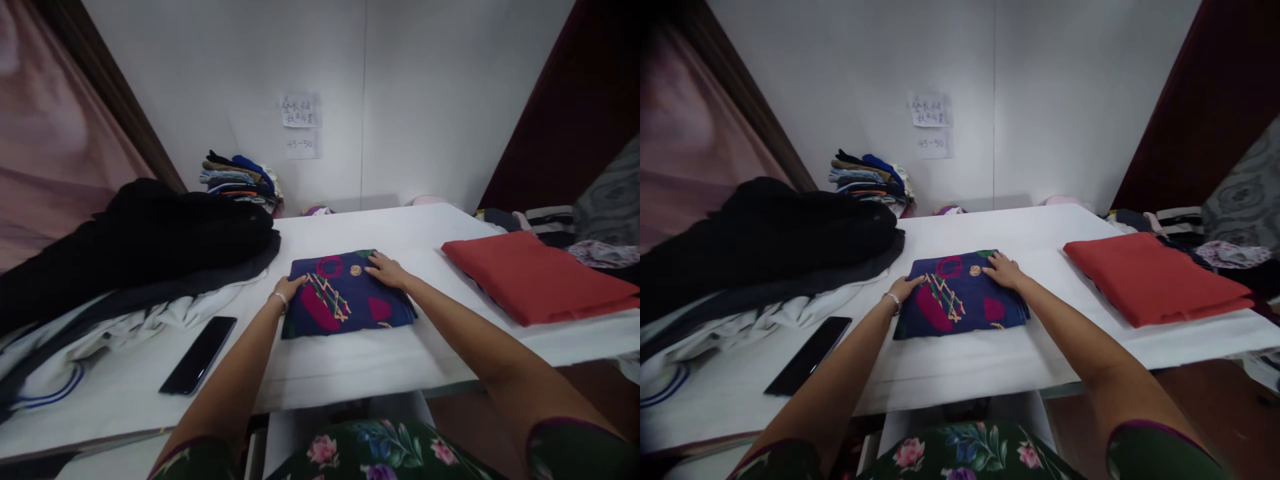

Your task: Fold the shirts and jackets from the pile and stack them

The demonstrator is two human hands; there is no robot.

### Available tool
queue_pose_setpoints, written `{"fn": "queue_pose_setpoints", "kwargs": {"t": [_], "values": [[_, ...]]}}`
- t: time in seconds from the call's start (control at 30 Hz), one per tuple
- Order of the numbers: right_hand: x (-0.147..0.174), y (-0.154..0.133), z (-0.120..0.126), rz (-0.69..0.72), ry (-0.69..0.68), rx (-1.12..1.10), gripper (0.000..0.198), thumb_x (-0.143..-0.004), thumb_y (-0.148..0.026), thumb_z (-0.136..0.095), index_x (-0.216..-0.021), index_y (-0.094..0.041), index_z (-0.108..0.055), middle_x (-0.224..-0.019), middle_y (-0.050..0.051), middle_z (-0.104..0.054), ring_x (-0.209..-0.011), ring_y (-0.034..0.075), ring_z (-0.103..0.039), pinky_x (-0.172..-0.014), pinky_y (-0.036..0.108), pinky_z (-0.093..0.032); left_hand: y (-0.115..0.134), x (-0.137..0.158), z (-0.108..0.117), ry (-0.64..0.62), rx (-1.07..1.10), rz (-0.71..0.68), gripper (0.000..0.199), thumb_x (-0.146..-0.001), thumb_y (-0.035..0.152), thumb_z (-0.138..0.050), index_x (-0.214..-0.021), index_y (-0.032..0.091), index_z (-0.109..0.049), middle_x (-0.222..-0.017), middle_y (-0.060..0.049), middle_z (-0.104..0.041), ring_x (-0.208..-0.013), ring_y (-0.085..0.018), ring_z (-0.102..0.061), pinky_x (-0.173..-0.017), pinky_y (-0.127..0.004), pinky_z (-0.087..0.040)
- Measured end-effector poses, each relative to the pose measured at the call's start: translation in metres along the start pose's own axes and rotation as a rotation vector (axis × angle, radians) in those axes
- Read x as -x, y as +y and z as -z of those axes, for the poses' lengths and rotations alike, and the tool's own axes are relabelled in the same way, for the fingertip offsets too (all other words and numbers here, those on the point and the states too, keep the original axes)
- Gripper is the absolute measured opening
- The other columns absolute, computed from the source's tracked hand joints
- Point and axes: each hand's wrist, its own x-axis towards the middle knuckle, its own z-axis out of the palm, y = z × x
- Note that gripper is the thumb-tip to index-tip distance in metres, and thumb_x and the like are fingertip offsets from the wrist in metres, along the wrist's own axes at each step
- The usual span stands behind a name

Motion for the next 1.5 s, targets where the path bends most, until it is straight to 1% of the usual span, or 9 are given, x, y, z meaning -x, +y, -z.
{"fn": "queue_pose_setpoints", "kwargs": {"t": [0.17,0.27,0.4,0.73,0.9,1.07,1.23,1.37,1.5], "values": [[-0.032,-0.046,0.001,0.115,0.153,0.060,0.064,-0.093,-0.058,-0.028,-0.145,-0.020,-0.032,-0.157,0.011,-0.017,-0.144,0.027,-0.010,-0.112,0.053,-0.017,0.009,0.004,-0.015,0.177,-0.512,-0.322,0.053,-0.082,0.047,-0.057,-0.125,0.016,-0.052,-0.138,-0.016,-0.050,-0.129,-0.029,-0.043,-0.104,-0.039,-0.036],[-0.046,-0.043,-0.008,0.091,0.123,0.099,0.064,-0.093,-0.058,-0.027,-0.145,-0.020,-0.032,-0.156,0.011,-0.020,-0.144,0.027,-0.010,-0.112,0.054,-0.013,0.016,0.000,-0.027,0.126,-0.748,-0.471,0.057,-0.087,0.052,-0.043,-0.133,0.018,-0.045,-0.150,-0.013,-0.035,-0.139,-0.027,-0.028,-0.111,-0.042,-0.024],[-0.055,-0.012,-0.027,-0.077,-0.016,0.109,0.066,-0.091,-0.063,-0.026,-0.141,-0.022,-0.039,-0.151,0.010,-0.033,-0.141,0.030,-0.021,-0.110,0.057,-0.017,0.011,-0.011,-0.042,-0.068,-0.820,-0.403,0.071,-0.087,0.065,-0.030,-0.135,0.015,-0.044,-0.146,-0.017,-0.039,-0.136,-0.029,-0.033,-0.110,-0.045,-0.025],[-0.059,0.000,-0.027,-0.098,-0.019,0.057,0.064,-0.093,-0.061,-0.020,-0.141,-0.024,-0.039,-0.151,0.009,-0.033,-0.141,0.028,-0.024,-0.109,0.056,-0.020,0.003,-0.016,-0.047,-0.030,-0.795,-0.425,0.072,-0.085,0.070,-0.026,-0.126,0.015,-0.050,-0.140,-0.017,-0.047,-0.130,-0.029,-0.041,-0.104,-0.044,-0.031],[-0.021,-0.020,-0.013,-0.016,0.054,0.053,0.065,-0.093,-0.061,-0.021,-0.142,-0.023,-0.039,-0.154,0.010,-0.027,-0.143,0.030,-0.016,-0.110,0.059,-0.016,0.004,-0.015,-0.046,-0.022,-0.805,-0.431,0.068,-0.086,0.067,-0.027,-0.123,0.016,-0.052,-0.136,-0.016,-0.051,-0.126,-0.029,-0.045,-0.102,-0.045,-0.033],[0.043,-0.031,-0.034,0.228,0.062,0.056,0.066,-0.090,-0.065,-0.026,-0.146,-0.029,-0.031,-0.155,0.004,-0.023,-0.144,0.028,-0.015,-0.113,0.056,-0.010,0.006,-0.012,-0.046,-0.016,-0.801,-0.439,0.070,-0.086,0.067,-0.029,-0.127,0.014,-0.050,-0.136,-0.017,-0.051,-0.126,-0.031,-0.045,-0.101,-0.047,-0.034],[0.056,-0.024,-0.040,0.207,-0.012,0.014,0.067,-0.090,-0.064,-0.030,-0.147,-0.027,-0.029,-0.156,0.004,-0.021,-0.144,0.027,-0.015,-0.113,0.056,-0.014,0.008,-0.014,-0.046,-0.045,-0.760,-0.431,0.070,-0.087,0.065,-0.031,-0.132,0.013,-0.047,-0.143,-0.017,-0.044,-0.133,-0.030,-0.038,-0.105,-0.044,-0.032],[0.068,-0.013,-0.037,0.167,0.069,0.012,0.062,-0.092,-0.060,-0.033,-0.143,-0.024,-0.039,-0.152,0.008,-0.031,-0.142,0.027,-0.023,-0.113,0.054,-0.015,-0.005,-0.009,-0.035,-0.025,-0.674,-0.428,0.069,-0.089,0.059,-0.037,-0.137,0.010,-0.042,-0.150,-0.017,-0.032,-0.139,-0.028,-0.027,-0.109,-0.036,-0.028],[0.099,0.012,-0.046,0.031,0.210,-0.080,0.061,-0.092,-0.058,-0.034,-0.138,-0.020,-0.046,-0.150,0.011,-0.035,-0.140,0.027,-0.028,-0.112,0.051,-0.023,-0.027,0.014,-0.010,0.040,-0.559,-0.382,0.069,-0.086,0.058,-0.044,-0.135,0.010,-0.043,-0.139,-0.018,-0.048,-0.123,-0.029,-0.049,-0.099,-0.036,-0.039]]}}
